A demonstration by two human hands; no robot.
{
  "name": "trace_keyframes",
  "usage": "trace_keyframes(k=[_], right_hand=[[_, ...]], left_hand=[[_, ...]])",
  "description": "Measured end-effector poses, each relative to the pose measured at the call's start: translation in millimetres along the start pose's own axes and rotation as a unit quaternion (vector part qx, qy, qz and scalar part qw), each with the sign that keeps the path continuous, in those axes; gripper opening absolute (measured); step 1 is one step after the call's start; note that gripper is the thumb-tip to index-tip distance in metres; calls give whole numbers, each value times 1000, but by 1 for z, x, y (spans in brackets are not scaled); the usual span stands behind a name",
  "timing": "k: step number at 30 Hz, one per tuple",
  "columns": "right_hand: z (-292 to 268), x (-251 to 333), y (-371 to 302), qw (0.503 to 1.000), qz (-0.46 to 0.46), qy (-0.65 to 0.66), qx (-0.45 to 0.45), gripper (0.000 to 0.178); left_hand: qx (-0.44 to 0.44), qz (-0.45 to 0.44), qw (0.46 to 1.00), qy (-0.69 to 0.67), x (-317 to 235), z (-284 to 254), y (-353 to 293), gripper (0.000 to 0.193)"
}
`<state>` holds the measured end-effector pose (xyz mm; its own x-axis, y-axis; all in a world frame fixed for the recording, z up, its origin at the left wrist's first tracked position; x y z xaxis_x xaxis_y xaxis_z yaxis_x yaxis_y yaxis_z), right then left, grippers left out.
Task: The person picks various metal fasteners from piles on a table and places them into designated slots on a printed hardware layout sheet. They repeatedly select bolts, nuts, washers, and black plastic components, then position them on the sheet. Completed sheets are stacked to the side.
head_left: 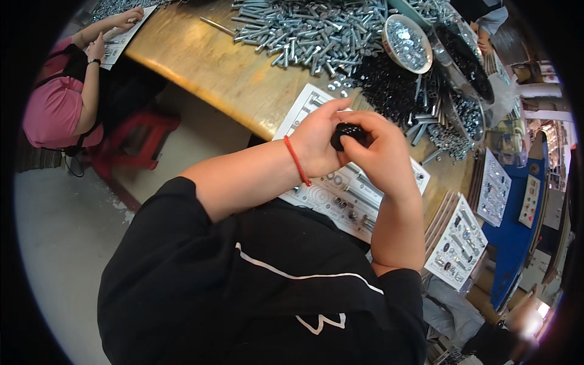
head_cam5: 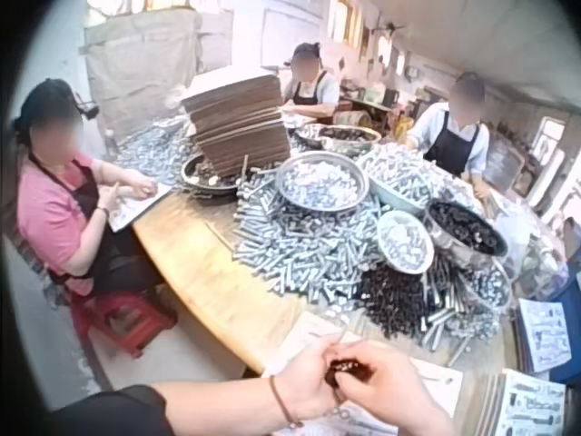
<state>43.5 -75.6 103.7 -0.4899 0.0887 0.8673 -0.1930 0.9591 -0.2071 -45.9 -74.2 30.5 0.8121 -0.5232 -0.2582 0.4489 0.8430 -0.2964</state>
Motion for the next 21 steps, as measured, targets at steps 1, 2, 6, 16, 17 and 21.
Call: trace_keyframes(k=[1,2,6,16,17,21], right_hand=[[6,-2,-5,996,-59,-59,-44,25],[11,-8,-11,997,-36,-64,-32,25],[22,-16,-34,994,-33,-73,-76,24],[14,-37,-61,992,10,53,-111,23],[16,-37,-64,994,12,59,-96,24],[21,-29,-69,983,10,0,-181,32]], left_hand=[[-32,-3,999,6,6,-6,-1,39],[-61,-8,998,6,9,-7,-8,38],[-57,-3,998,9,22,-20,-14,40],[-30,2,999,-20,34,-14,-23,48],[-5,6,1000,-2,34,-13,-24,49],[49,29,993,104,37,-13,-27,57]])
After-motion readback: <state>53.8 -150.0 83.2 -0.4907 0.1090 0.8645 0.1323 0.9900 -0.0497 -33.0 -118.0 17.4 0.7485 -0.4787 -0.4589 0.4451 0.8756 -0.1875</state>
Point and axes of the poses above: each hand's wrist, its own y-axis towards the middle knuckle, its own z-axis out of the palm, x = y × z, the point moved 5 cm from there along y, towards the middle knuckle, and after that the axes turned 15 degrees about z, right-handed, at the moved point
